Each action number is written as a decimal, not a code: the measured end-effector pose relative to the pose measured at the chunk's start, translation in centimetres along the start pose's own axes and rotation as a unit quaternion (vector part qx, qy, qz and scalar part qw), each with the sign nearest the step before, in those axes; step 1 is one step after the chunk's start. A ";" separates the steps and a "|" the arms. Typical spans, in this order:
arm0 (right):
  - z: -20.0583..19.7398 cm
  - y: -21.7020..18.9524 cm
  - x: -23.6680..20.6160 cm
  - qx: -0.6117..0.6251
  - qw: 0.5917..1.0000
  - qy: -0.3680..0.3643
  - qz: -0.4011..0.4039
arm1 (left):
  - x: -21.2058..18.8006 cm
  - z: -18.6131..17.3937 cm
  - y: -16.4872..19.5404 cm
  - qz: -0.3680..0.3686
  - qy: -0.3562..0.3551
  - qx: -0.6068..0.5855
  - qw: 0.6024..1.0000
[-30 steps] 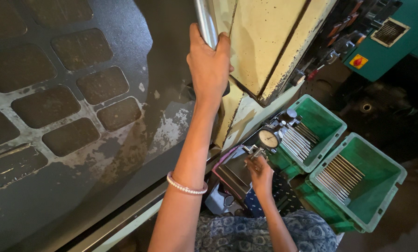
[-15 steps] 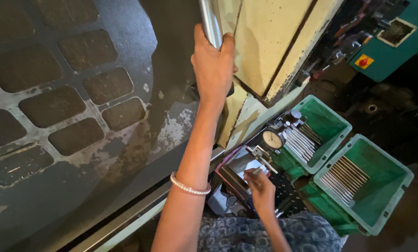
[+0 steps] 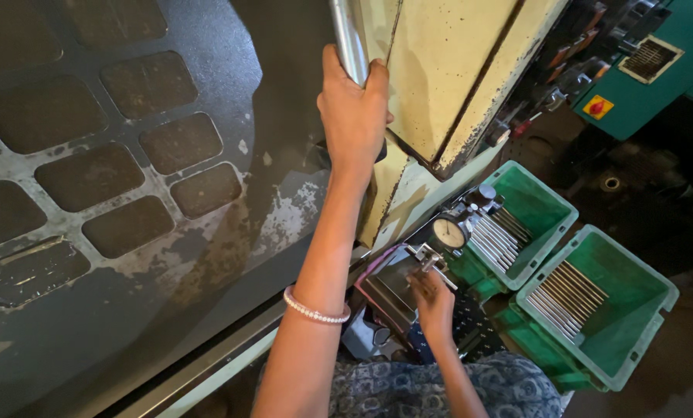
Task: The person measures metal rods using a dial indicator mounted on a magnetic base. They open the machine door, place a rod inside the machine, then close the door and repeat the process with additional rods.
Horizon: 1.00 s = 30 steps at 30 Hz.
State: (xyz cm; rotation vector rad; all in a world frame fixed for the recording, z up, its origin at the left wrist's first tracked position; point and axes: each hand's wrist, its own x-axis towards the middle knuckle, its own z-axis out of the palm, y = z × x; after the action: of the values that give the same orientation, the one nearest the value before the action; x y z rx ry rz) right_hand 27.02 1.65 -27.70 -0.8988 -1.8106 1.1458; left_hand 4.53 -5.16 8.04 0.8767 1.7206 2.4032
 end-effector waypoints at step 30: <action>-3.4 -2.4 0.6 0.070 0.990 0.108 0.053 | -0.4 0.1 0.2 0.020 0.014 0.024 0.999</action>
State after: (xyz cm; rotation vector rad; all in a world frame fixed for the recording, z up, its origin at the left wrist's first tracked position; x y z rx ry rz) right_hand 29.38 2.61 -24.35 -1.0040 -1.5055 1.1775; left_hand 4.92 -5.29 8.05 0.8972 1.7935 2.4200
